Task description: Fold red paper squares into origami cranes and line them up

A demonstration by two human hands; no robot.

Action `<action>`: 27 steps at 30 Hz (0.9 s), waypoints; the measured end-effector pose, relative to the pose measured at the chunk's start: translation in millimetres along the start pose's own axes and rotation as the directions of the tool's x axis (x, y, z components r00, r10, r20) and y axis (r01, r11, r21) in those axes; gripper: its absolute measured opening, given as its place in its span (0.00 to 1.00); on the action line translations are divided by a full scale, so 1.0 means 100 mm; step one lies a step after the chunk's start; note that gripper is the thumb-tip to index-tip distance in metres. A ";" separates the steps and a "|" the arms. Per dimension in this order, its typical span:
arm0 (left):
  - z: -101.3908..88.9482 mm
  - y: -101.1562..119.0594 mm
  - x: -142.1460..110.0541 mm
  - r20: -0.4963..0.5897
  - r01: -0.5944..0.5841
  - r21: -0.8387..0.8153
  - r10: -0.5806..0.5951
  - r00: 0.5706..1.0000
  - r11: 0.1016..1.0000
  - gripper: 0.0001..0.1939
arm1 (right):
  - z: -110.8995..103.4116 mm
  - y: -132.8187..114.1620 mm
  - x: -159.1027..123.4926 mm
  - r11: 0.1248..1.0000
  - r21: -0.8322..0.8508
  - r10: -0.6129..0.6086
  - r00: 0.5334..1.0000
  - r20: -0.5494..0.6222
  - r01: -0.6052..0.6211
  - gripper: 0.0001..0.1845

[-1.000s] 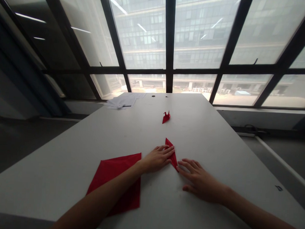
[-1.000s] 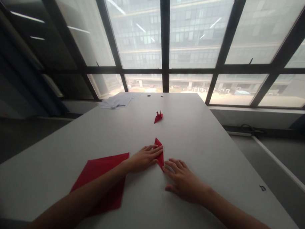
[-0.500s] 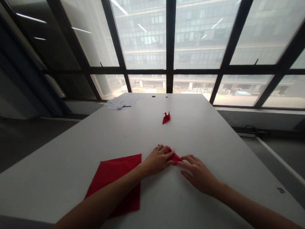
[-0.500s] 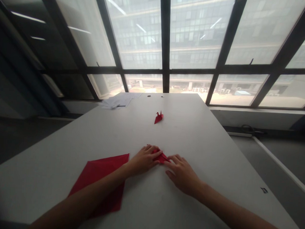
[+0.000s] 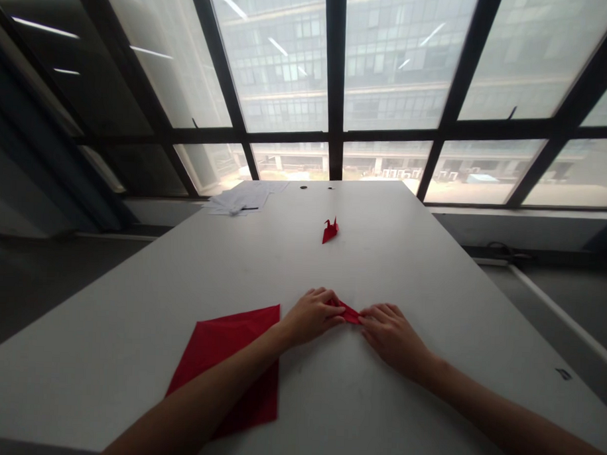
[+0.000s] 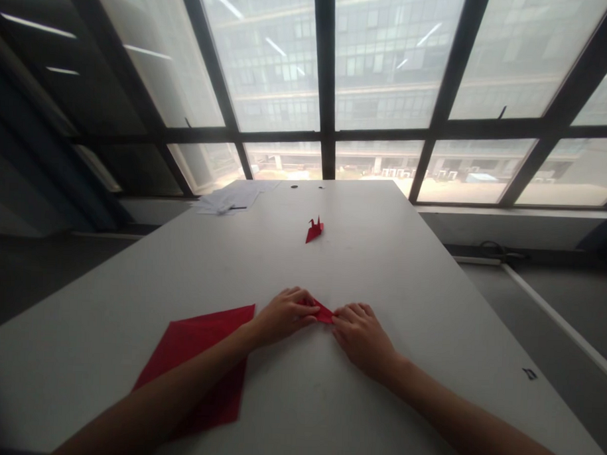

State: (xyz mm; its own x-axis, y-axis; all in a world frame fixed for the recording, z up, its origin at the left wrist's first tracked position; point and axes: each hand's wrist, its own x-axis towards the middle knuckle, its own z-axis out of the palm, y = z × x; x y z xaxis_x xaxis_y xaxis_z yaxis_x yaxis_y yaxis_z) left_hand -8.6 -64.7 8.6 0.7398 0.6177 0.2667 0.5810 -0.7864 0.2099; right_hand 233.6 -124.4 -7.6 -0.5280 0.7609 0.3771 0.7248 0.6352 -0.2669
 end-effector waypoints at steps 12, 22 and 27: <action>0.16 -0.03 0.11 -0.109 0.094 -0.132 -0.109 0.988 0.987 0.06 | 0.08 0.09 0.12 0.987 0.085 0.146 0.986 -0.084 -0.139 0.08; 0.09 0.06 0.09 -0.101 0.103 -0.055 -0.109 0.989 0.993 0.08 | 0.01 -0.03 -0.03 0.993 -0.086 -0.067 0.985 0.157 0.081 0.32; 0.05 0.22 -0.06 0.019 -0.072 0.091 0.071 0.997 0.993 0.23 | 0.00 0.00 -0.06 0.994 -0.072 -0.070 0.973 0.222 0.088 0.40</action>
State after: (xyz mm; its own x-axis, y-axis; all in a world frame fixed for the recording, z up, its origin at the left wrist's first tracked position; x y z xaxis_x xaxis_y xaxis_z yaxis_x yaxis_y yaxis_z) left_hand 1.0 -85.9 7.3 0.7854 0.5603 0.2632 0.5543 -0.8258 0.1039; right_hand 237.0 -128.8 -10.0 -0.6622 0.7252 0.1888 0.7057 0.6882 -0.1684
